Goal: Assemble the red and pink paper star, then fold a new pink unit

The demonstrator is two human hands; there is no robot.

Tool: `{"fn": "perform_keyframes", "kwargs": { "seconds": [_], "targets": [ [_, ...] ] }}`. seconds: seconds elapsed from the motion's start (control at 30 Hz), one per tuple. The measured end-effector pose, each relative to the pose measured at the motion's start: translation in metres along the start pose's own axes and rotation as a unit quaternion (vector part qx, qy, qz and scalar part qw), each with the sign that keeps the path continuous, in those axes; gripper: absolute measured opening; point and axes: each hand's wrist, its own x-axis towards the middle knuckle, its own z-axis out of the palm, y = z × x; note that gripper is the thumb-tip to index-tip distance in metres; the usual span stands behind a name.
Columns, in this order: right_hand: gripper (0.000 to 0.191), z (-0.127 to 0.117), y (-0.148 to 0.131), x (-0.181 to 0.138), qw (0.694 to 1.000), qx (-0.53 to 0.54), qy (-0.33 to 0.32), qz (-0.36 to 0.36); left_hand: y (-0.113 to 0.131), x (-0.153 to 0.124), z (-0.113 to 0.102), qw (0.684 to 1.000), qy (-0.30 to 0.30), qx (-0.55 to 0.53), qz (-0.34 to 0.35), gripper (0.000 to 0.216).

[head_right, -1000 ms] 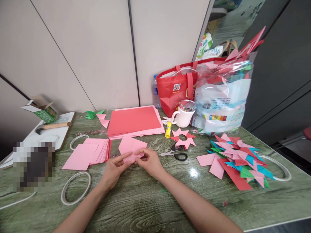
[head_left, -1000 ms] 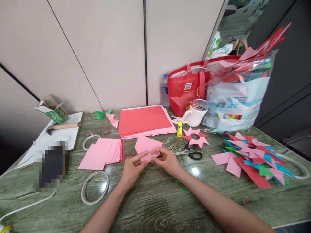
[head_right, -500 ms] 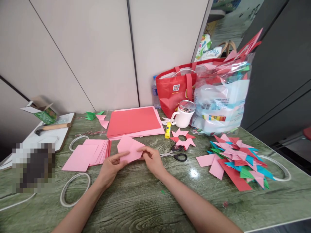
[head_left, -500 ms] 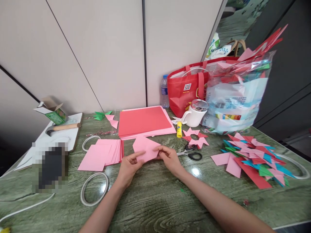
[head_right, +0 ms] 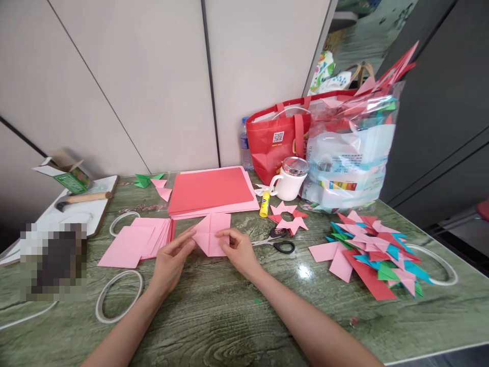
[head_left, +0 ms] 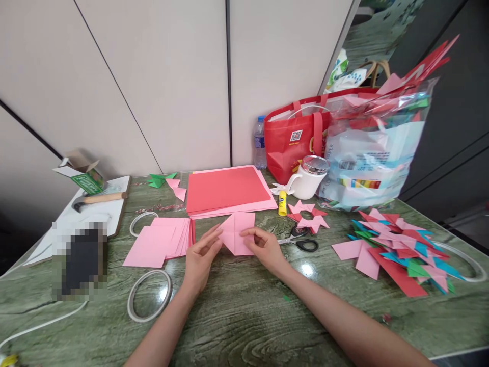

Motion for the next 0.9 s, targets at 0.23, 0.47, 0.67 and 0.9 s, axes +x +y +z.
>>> {"fn": "perform_keyframes", "kwargs": {
  "seconds": [0.23,0.47,0.67,0.9],
  "targets": [
    [0.013,0.001,-0.003,-0.001,0.999,0.021,-0.043,0.003,-0.002,-0.004,0.004,0.997,-0.049,-0.009,-0.065,0.045],
    [0.016,0.002,0.004,-0.003,0.995,0.042,-0.089,0.014,0.004,-0.001,0.005,0.992,0.005,-0.093,-0.088,0.045],
    [0.017,0.006,0.008,-0.006,0.989,0.091,-0.116,0.016,0.003,0.0,0.003,0.992,-0.01,-0.09,-0.091,0.049],
    [0.018,0.005,0.003,-0.007,0.997,0.031,-0.076,-0.017,0.002,-0.002,0.004,0.994,-0.052,-0.064,-0.077,0.054]
  ]
}}
